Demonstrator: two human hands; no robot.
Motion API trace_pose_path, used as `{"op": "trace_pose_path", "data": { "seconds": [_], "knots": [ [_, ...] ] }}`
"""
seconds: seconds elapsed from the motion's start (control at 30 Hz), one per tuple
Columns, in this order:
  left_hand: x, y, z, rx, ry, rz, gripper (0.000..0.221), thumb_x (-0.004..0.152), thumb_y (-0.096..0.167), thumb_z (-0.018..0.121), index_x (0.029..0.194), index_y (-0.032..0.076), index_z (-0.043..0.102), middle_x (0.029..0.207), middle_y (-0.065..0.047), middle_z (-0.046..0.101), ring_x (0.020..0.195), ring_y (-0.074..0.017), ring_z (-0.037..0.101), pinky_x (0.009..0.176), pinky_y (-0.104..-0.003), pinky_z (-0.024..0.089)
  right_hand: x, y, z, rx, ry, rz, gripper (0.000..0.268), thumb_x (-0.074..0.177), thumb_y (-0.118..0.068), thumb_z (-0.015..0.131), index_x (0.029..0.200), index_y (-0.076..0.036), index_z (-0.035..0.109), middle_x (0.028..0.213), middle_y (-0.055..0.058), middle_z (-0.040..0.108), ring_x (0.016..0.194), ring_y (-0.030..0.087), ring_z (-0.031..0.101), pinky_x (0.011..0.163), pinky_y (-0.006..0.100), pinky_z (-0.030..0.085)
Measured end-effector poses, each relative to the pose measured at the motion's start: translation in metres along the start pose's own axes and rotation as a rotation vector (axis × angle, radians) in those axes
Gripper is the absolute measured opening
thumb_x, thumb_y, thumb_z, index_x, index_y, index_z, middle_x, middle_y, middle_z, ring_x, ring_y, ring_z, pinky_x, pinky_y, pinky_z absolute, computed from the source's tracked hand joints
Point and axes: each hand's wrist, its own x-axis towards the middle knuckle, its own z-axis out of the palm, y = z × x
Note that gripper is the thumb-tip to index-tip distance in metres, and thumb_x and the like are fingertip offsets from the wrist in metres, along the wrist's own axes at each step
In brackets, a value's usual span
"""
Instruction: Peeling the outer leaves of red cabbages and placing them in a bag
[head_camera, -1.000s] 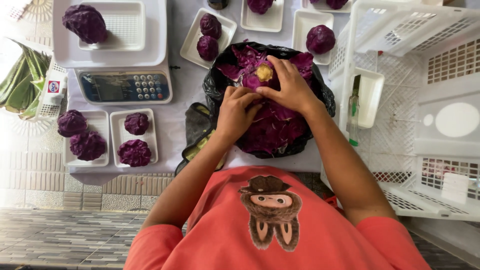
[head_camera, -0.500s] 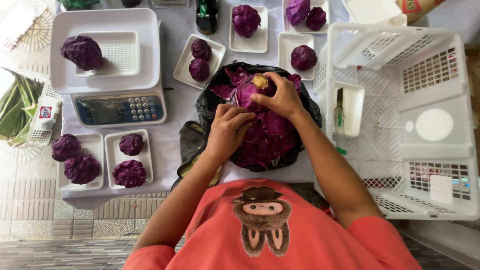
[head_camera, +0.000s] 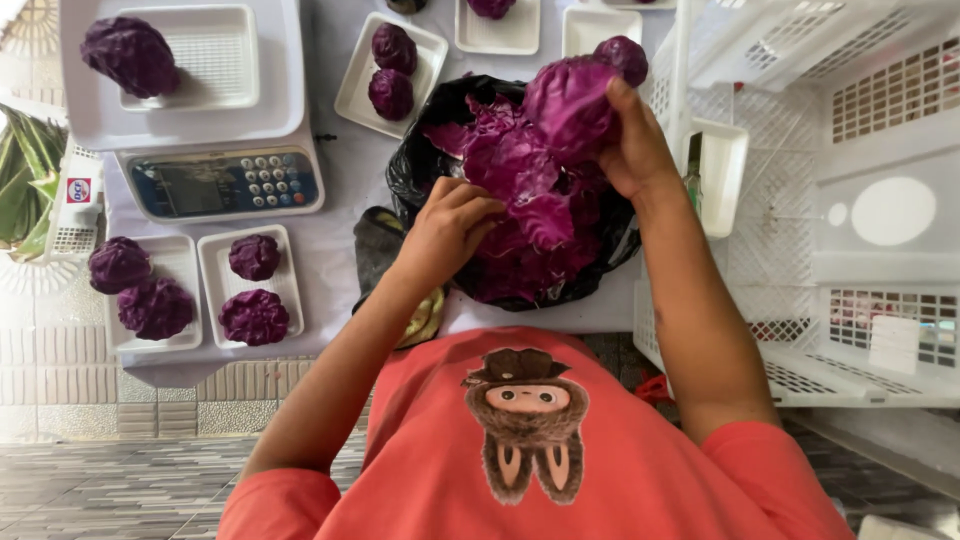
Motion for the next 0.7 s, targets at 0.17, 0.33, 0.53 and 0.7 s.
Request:
{"op": "trace_pose_path", "data": {
  "seconds": [0.17,0.33,0.53,0.7],
  "knots": [
    [0.005,0.001,-0.008,0.044,-0.135,-0.059,0.024,0.088,0.021,0.076,0.108,0.009,0.072,0.099,-0.008,0.066,0.094,-0.0304,0.055,0.091,-0.041,0.046,0.009,-0.001,-0.005,0.353,0.074,0.182,0.11,0.056,-0.064,0.08,0.15,-0.019,0.044,0.151,0.017,0.051,0.135,0.036,0.053,0.107,0.046,0.056],
    [0.031,0.037,-0.023,0.206,-0.146,-0.246,0.051,0.088,0.055,0.07,0.119,0.015,0.072,0.115,-0.006,0.072,0.102,-0.0294,0.067,0.094,-0.05,0.041,0.011,0.006,-0.006,0.433,0.081,0.228,0.118,0.056,-0.059,0.082,0.156,-0.016,0.036,0.154,0.022,0.048,0.138,0.04,0.053,0.104,0.051,0.058],
    [0.07,0.033,0.033,0.221,0.21,-0.276,0.088,0.095,0.06,0.077,0.156,0.011,0.035,0.15,-0.013,0.056,0.138,-0.0301,0.055,0.115,-0.049,0.042,0.005,0.0,0.007,0.324,0.06,0.188,0.116,0.051,-0.067,0.08,0.149,-0.014,0.046,0.146,0.018,0.055,0.13,0.033,0.057,0.094,0.04,0.063],
    [0.09,0.023,0.078,0.008,0.368,-0.38,0.097,0.082,0.037,0.093,0.154,0.015,0.031,0.14,-0.018,0.051,0.13,-0.0355,0.056,0.103,-0.051,0.06,0.006,0.006,0.007,0.335,0.074,0.13,0.117,0.048,-0.062,0.09,0.146,-0.014,0.048,0.141,0.017,0.057,0.132,0.034,0.055,0.116,0.045,0.051]
  ]
}}
